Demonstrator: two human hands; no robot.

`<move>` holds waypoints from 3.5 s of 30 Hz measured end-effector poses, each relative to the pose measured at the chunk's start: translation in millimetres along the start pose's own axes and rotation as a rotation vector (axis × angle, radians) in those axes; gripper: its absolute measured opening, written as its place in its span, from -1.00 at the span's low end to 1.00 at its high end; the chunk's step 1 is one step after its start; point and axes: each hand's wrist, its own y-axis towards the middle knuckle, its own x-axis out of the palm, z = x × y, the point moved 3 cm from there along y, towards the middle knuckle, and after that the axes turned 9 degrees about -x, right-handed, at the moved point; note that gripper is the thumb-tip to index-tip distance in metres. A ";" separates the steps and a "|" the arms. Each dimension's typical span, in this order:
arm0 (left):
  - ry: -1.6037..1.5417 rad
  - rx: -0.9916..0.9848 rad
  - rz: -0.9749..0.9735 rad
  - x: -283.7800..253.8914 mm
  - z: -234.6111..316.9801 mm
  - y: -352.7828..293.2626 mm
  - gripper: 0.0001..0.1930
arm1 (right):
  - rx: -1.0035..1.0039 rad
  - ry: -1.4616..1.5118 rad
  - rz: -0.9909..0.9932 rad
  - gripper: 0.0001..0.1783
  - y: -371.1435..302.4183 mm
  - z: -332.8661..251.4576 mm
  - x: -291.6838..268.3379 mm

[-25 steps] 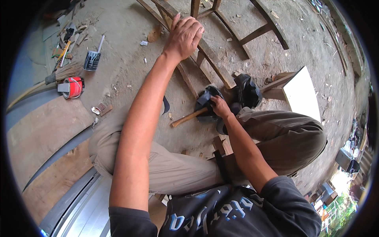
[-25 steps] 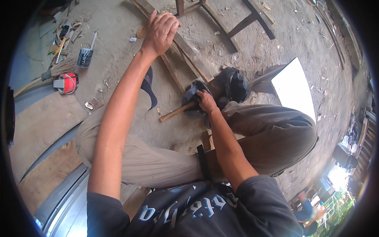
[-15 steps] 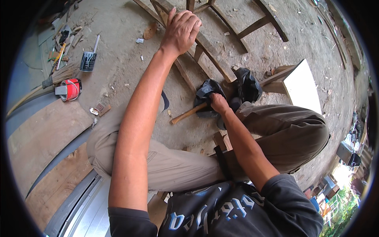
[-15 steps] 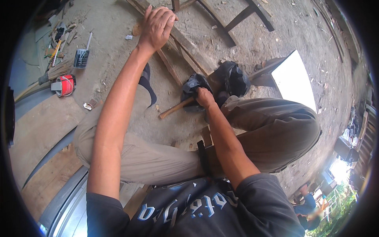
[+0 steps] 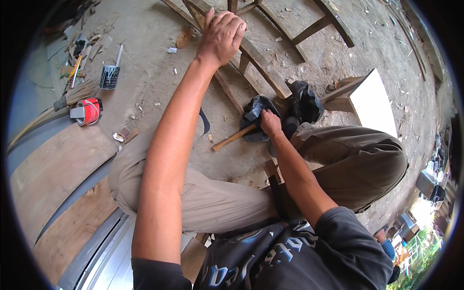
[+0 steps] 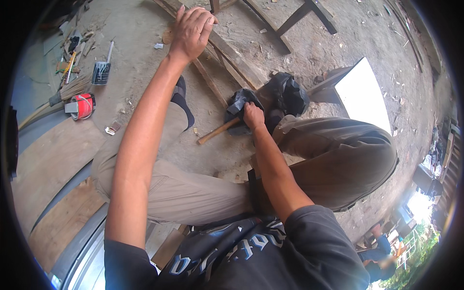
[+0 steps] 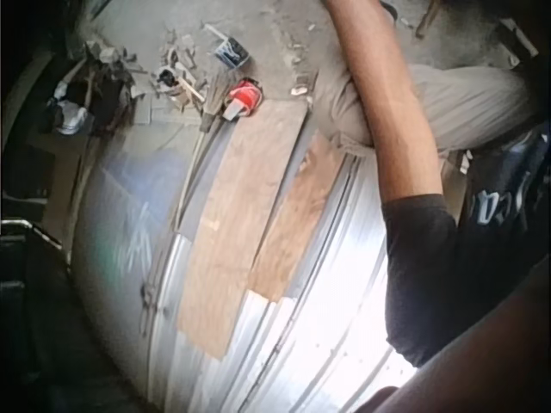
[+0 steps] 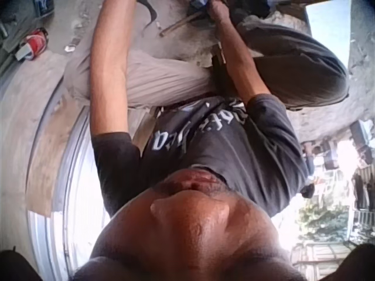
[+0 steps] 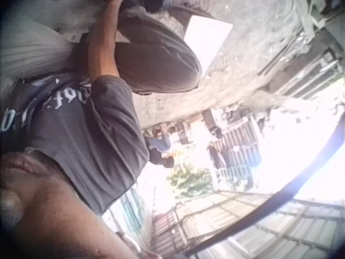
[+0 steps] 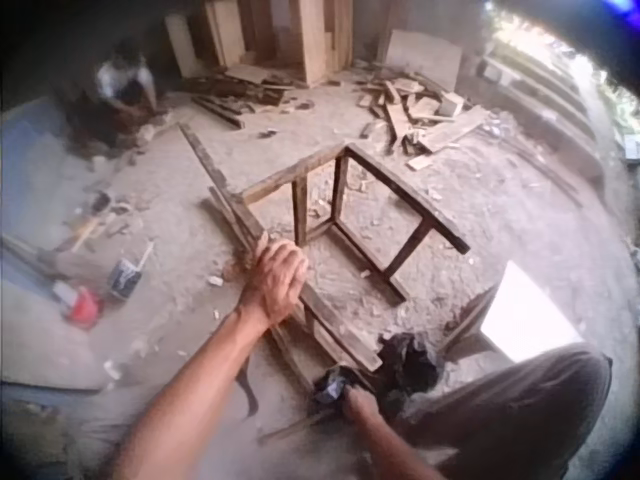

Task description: The person assembles a wooden chair frame by hand, aligning legs and crossbars, then uses a hammer to drive nails into the joints. The person repeatedly adjusts the frame and hammers multiple nails to secure the structure.

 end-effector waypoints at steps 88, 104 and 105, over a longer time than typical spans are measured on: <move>-0.142 -0.140 0.038 -6.6 0.4 -12.6 -0.66 | -0.315 0.800 0.445 -0.79 104.2 -73.4 -301.5; -0.180 -0.128 0.087 1.4 0.3 -9.2 -0.72 | -0.477 0.688 0.704 -0.83 54.3 -150.0 -276.3; -0.181 -0.123 0.099 1.5 0.6 -7.7 -0.72 | -0.488 0.646 0.714 -0.83 53.5 -150.5 -276.6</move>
